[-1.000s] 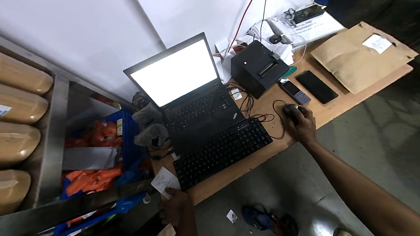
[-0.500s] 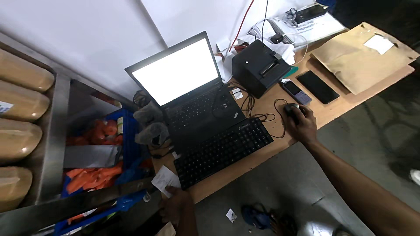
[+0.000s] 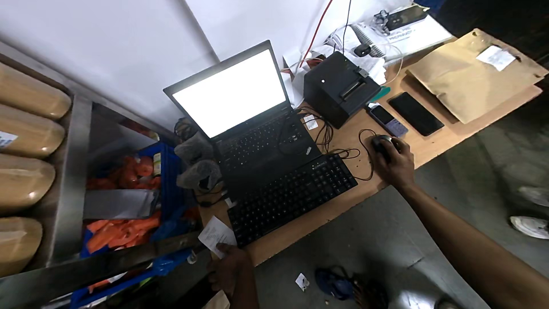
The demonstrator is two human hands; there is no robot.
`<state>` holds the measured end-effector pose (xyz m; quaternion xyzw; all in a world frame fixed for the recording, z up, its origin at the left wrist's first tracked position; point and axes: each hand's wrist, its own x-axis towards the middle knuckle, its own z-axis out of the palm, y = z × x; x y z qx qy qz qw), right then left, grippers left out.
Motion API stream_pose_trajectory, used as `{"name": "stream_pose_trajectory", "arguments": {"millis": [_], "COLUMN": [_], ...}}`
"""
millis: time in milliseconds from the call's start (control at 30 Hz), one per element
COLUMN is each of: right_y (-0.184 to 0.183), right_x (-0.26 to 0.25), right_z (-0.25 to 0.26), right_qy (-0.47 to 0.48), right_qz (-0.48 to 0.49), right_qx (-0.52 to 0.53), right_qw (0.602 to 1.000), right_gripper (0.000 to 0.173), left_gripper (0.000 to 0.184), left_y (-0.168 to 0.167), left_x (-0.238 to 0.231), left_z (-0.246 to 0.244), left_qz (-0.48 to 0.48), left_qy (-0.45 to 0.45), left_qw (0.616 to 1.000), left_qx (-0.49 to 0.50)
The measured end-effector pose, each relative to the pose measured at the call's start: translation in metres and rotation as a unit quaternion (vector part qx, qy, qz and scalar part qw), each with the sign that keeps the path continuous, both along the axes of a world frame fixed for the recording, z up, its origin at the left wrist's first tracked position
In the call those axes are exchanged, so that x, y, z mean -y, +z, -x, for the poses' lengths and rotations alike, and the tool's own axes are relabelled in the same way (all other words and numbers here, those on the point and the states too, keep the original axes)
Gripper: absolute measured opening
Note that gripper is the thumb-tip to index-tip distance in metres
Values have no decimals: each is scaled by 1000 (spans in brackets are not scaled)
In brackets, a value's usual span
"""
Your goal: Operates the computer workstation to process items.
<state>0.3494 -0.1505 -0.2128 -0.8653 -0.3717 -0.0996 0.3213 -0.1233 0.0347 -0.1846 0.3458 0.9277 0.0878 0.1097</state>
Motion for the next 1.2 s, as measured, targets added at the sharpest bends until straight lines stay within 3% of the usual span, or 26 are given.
{"name": "stream_pose_trajectory", "arguments": {"millis": [933,1200], "right_y": [2,5], "right_x": [0,0], "right_z": [0,3], "right_qy": [-3,-3], "right_qz": [5,-2], "right_qx": [-8,-13], "right_qw": [1000,1000], "right_gripper": [36,45], "left_gripper": [76,75], "left_y": [-4,-1], "left_x": [-1,-1], "left_z": [0,-1], "left_qz": [-3,2], "left_qy": [7,7], "left_qw": [1000,1000], "left_qx": [-14,-6]}}
